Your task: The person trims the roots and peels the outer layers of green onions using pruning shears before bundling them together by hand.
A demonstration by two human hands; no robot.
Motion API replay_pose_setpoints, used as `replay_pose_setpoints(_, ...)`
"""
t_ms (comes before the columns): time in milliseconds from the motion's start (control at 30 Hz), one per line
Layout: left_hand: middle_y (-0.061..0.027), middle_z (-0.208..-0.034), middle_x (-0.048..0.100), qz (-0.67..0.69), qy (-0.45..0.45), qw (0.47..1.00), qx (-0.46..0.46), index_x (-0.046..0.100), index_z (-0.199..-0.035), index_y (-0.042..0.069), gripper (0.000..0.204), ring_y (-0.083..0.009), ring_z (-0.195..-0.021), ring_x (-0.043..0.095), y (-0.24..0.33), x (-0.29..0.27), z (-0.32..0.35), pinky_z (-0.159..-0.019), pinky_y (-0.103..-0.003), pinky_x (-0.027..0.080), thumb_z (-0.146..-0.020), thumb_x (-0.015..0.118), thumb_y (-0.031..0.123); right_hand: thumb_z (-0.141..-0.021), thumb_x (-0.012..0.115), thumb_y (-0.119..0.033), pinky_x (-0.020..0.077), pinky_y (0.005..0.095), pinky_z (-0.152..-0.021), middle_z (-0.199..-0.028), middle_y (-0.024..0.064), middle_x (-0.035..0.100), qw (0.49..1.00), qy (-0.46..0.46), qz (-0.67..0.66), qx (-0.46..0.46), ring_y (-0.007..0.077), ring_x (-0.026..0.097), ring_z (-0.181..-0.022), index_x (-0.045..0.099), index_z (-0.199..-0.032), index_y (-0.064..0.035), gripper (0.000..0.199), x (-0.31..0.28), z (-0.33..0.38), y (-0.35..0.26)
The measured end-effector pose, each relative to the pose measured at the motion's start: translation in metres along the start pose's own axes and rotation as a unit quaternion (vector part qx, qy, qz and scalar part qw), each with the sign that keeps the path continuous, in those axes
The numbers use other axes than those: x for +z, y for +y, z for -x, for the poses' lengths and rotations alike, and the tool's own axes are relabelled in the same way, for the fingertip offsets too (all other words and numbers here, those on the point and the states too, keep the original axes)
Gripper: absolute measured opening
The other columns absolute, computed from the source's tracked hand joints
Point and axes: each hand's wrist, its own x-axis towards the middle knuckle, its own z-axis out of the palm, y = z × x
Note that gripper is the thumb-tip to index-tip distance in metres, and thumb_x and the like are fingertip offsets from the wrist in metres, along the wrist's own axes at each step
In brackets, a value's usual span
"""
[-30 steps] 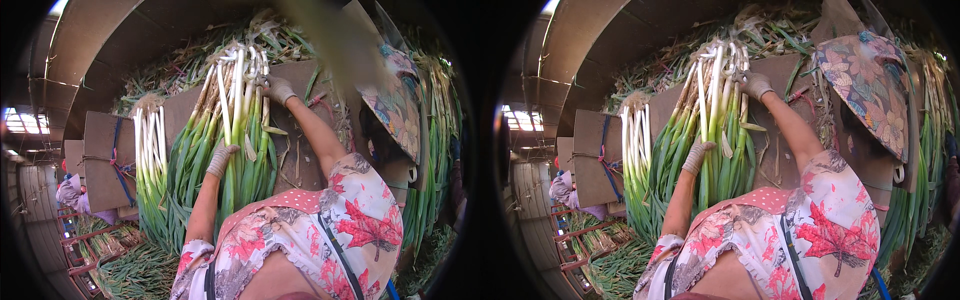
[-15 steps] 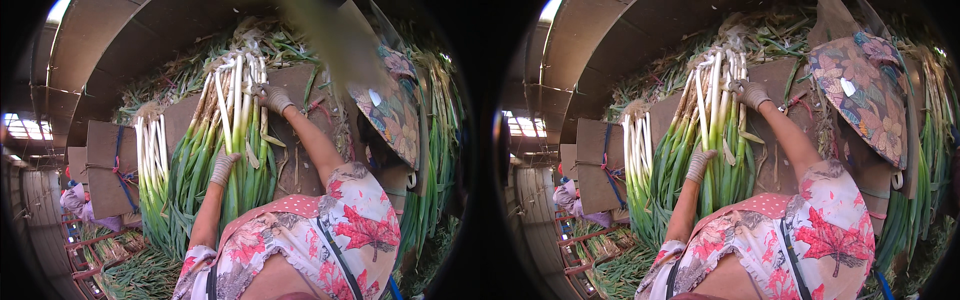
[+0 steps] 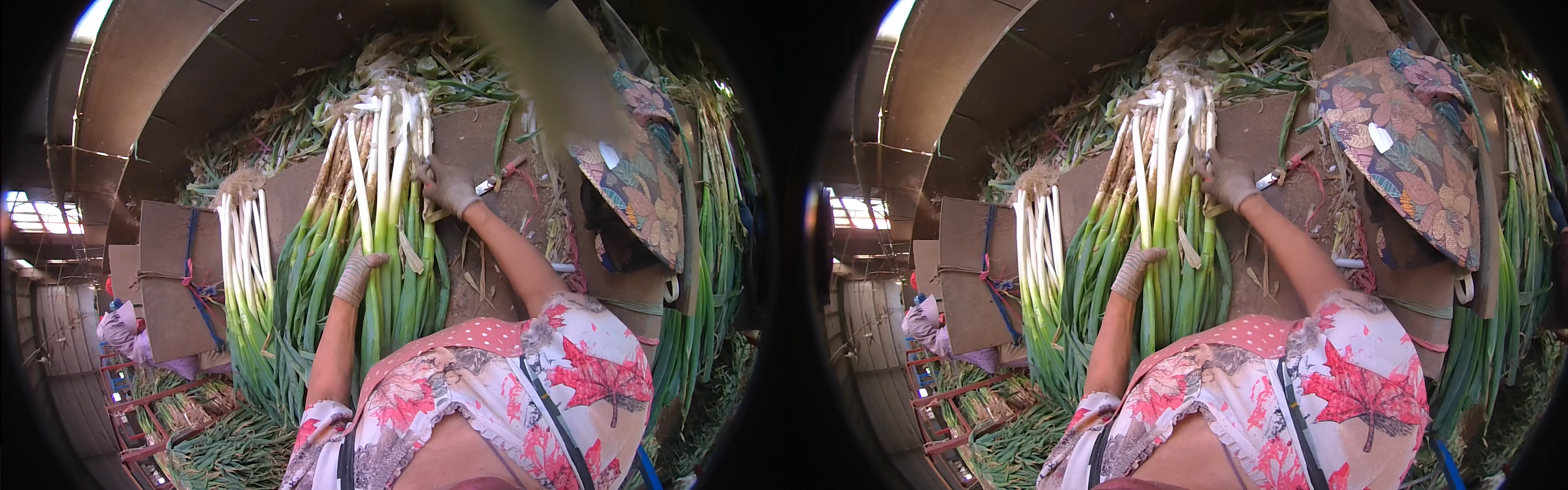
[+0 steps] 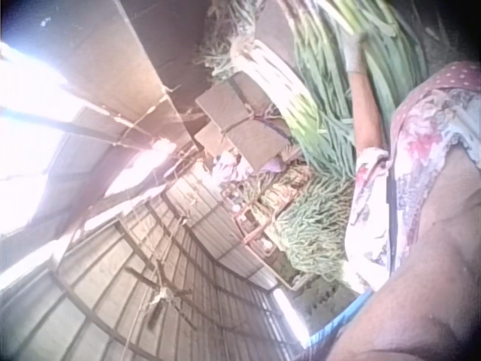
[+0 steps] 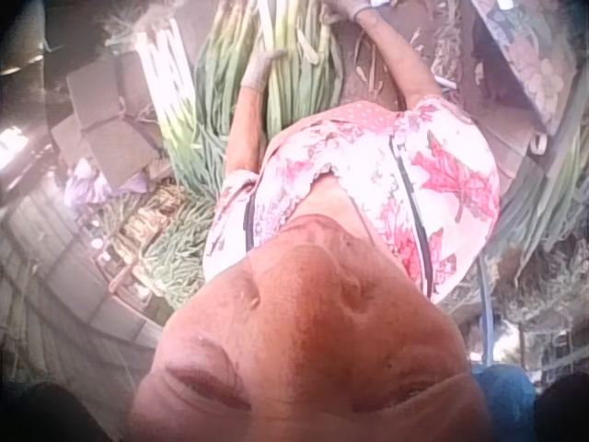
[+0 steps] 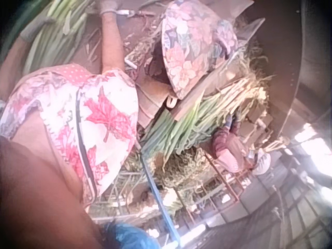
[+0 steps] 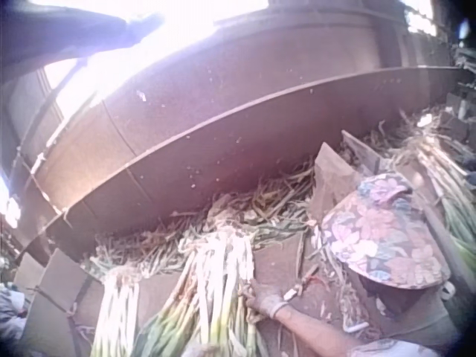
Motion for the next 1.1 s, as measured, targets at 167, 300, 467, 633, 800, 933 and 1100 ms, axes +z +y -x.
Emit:
replay_pose_setpoints(167,-0.0095,-0.101,0.066,0.021,-0.024,0.999,0.007,0.051,-0.132,0.002,0.065,-0.0212,-0.083,0.065,0.012,-0.004,0.009,-0.076,-0.034,0.057,-0.069,0.067,0.003,-0.079,0.065,-0.038,0.0532,0.0475,-0.074,-0.093,0.0221,0.069,0.994,0.082,-0.058,-0.049,0.0368,0.068,-0.086,0.046,-0.133,-0.0129,0.062,0.015,-0.024,0.022)
replay_pose_setpoints(300,-0.0108,-0.099,0.066,0.064,-0.053,0.996,0.024,0.052,-0.128,-0.001,0.06,-0.0224,-0.082,0.067,0.023,-0.009,0.007,-0.075,-0.037,0.059,-0.07,0.066,0.005,-0.077,0.067,-0.038,0.0531,0.0468,-0.071,-0.094,0.0203,0.069,0.995,-0.078,-0.055,-0.014,0.0364,0.069,-0.083,0.041,-0.142,-0.015,0.074,0.015,0.091,-0.024)
replay_pose_setpoints(467,-0.0079,-0.094,0.065,0.052,-0.029,0.998,-0.007,0.057,-0.12,0.0,0.052,-0.0199,-0.078,0.064,0.014,-0.005,0.003,-0.073,-0.034,0.057,-0.069,0.068,0.008,-0.074,0.066,-0.034,0.053,0.0458,-0.078,-0.103,0.0183,0.067,0.995,-0.04,-0.023,-0.092,0.0347,0.068,-0.091,0.03,-0.148,-0.0119,0.085,0.051,0.139,-0.018)
replay_pose_setpoints(633,-0.0047,-0.09,0.064,-0.018,-0.017,0.999,-0.045,0.059,-0.117,0.003,0.05,-0.0179,-0.078,0.061,-0.004,-0.021,0.008,-0.074,-0.031,0.054,-0.069,0.07,0.012,-0.075,0.064,-0.034,0.0513,0.0441,-0.083,-0.109,0.0177,0.066,0.999,0.007,-0.042,-0.033,0.034,0.066,-0.098,0.034,-0.148,-0.0107,0.083,0.048,0.118,-0.007)
replay_pose_setpoints(800,-0.0111,-0.088,0.067,0.026,-0.029,0.997,-0.065,0.065,-0.105,-0.003,0.04,-0.0222,-0.077,0.066,-0.01,-0.033,0.021,-0.075,-0.036,0.057,-0.071,0.067,0.018,-0.071,0.067,-0.033,0.0503,0.0436,-0.087,-0.116,0.0207,0.064,0.993,-0.023,-0.08,-0.088,0.0349,0.064,-0.102,0.035,-0.146,-0.0051,0.086,0.05,0.162,-0.004)
replay_pose_setpoints(933,-0.0123,-0.088,0.069,0.141,-0.034,0.984,-0.1,0.066,-0.105,-0.004,0.038,-0.0236,-0.075,0.067,0.011,-0.032,0.025,-0.076,-0.038,0.059,-0.074,0.065,0.018,-0.067,0.071,-0.031,0.0505,0.0452,-0.086,-0.114,0.0213,0.065,0.989,-0.072,-0.09,-0.098,0.0378,0.064,-0.099,0.038,-0.147,-0.0097,0.09,0.039,0.192,-0.009)
replay_pose_setpoints(1100,-0.0127,-0.088,0.069,0.114,0.004,0.99,-0.088,0.067,-0.107,-0.005,0.038,-0.0233,-0.073,0.067,0.0,-0.038,0.014,-0.073,-0.037,0.059,-0.077,0.064,0.018,-0.07,0.067,-0.032,0.0458,0.0444,-0.094,-0.11,0.0202,0.065,0.977,-0.181,-0.016,-0.114,0.036,0.063,-0.103,0.033,-0.149,-0.0074,0.089,0.039,0.218,-0.027)
